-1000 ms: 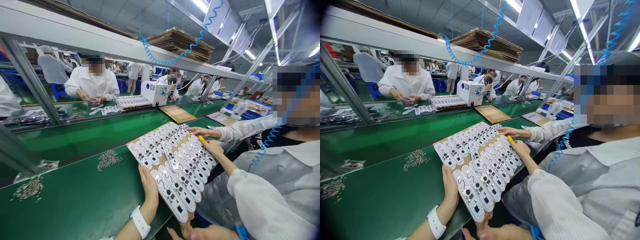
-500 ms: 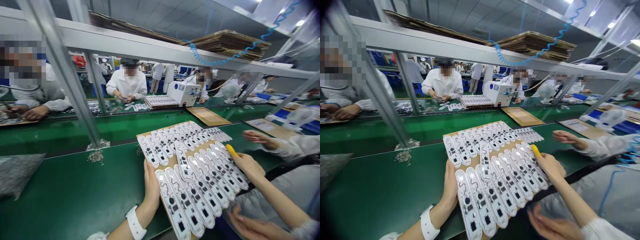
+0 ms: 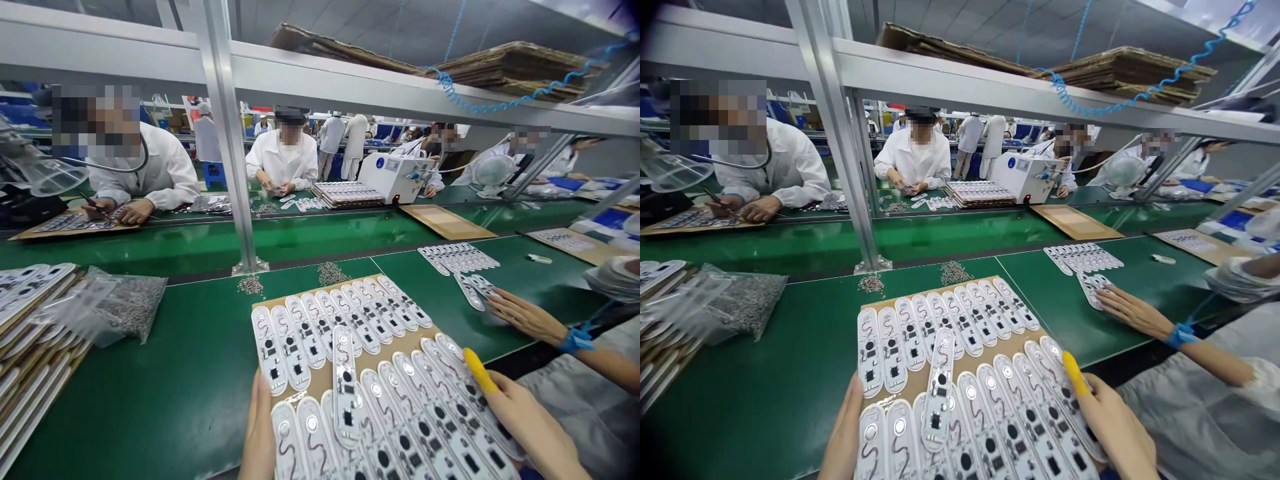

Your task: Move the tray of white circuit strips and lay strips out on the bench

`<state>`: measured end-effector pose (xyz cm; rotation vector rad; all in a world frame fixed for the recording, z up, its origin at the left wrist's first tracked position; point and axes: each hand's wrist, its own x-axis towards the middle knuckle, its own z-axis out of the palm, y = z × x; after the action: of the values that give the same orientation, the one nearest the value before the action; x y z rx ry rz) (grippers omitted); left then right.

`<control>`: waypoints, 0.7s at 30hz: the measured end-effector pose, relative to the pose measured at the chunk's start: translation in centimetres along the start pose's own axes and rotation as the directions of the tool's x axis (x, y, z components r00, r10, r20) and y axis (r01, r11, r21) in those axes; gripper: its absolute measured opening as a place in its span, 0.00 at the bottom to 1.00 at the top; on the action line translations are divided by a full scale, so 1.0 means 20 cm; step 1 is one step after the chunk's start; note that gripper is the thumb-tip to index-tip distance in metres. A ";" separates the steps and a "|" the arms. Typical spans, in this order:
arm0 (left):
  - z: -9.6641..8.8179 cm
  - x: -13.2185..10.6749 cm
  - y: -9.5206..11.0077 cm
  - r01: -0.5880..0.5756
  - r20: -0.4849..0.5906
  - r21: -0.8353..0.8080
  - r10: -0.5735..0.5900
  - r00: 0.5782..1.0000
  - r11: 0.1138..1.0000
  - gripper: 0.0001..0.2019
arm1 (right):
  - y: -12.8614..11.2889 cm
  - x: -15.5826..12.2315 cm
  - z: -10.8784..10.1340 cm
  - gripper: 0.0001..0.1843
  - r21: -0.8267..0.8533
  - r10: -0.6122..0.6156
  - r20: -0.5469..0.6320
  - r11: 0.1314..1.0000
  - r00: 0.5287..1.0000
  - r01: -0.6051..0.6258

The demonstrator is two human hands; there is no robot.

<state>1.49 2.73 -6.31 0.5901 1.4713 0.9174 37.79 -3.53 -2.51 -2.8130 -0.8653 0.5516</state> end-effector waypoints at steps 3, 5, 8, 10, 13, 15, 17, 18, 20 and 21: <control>-0.13 -0.04 0.04 0.007 -0.021 -0.008 -0.007 1.000 1.000 0.30 | -0.02 -0.14 0.12 0.29 0.019 -0.043 0.042 0.999 0.998 0.042; -0.21 -0.03 0.06 0.019 -0.030 -0.006 -0.019 0.999 1.000 0.28 | 0.01 -0.18 0.24 0.28 0.060 -0.097 0.045 0.994 0.994 0.094; -0.34 0.01 0.07 0.081 -0.042 0.004 -0.081 0.996 0.997 0.29 | 0.05 -0.21 0.40 0.28 0.125 -0.158 0.069 0.981 0.985 0.148; -0.41 0.05 0.07 0.093 -0.071 -0.001 -0.093 0.993 0.996 0.30 | 0.02 -0.23 0.48 0.29 0.153 -0.194 0.111 0.972 0.975 0.176; -0.50 0.10 0.08 0.057 -0.118 0.025 -0.054 0.992 0.998 0.31 | -0.07 -0.27 0.54 0.30 0.169 -0.222 0.173 0.966 0.960 0.194; -0.55 0.13 0.10 0.079 -0.144 0.041 -0.072 0.987 0.996 0.31 | -0.14 -0.30 0.56 0.31 0.194 -0.220 0.181 0.963 0.959 0.185; -0.59 0.16 0.12 0.110 -0.156 0.018 -0.106 0.982 0.994 0.32 | -0.18 -0.33 0.58 0.31 0.236 -0.226 0.180 0.955 0.957 0.181; -0.60 0.17 0.13 0.122 -0.151 -0.005 -0.121 0.981 0.993 0.33 | -0.19 -0.34 0.59 0.30 0.260 -0.236 0.186 0.948 0.954 0.183; -0.62 0.20 0.14 0.126 -0.135 -0.034 -0.130 0.982 0.991 0.32 | -0.20 -0.34 0.60 0.31 0.302 -0.261 0.217 0.934 0.940 0.190; -0.62 0.21 0.15 0.110 -0.129 -0.044 -0.115 0.985 0.993 0.32 | -0.19 -0.34 0.59 0.31 0.321 -0.278 0.233 0.927 0.932 0.196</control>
<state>-11.69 5.37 -6.95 0.4216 1.5862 0.9064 26.03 -3.87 -10.43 -2.3542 -1.0593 0.9601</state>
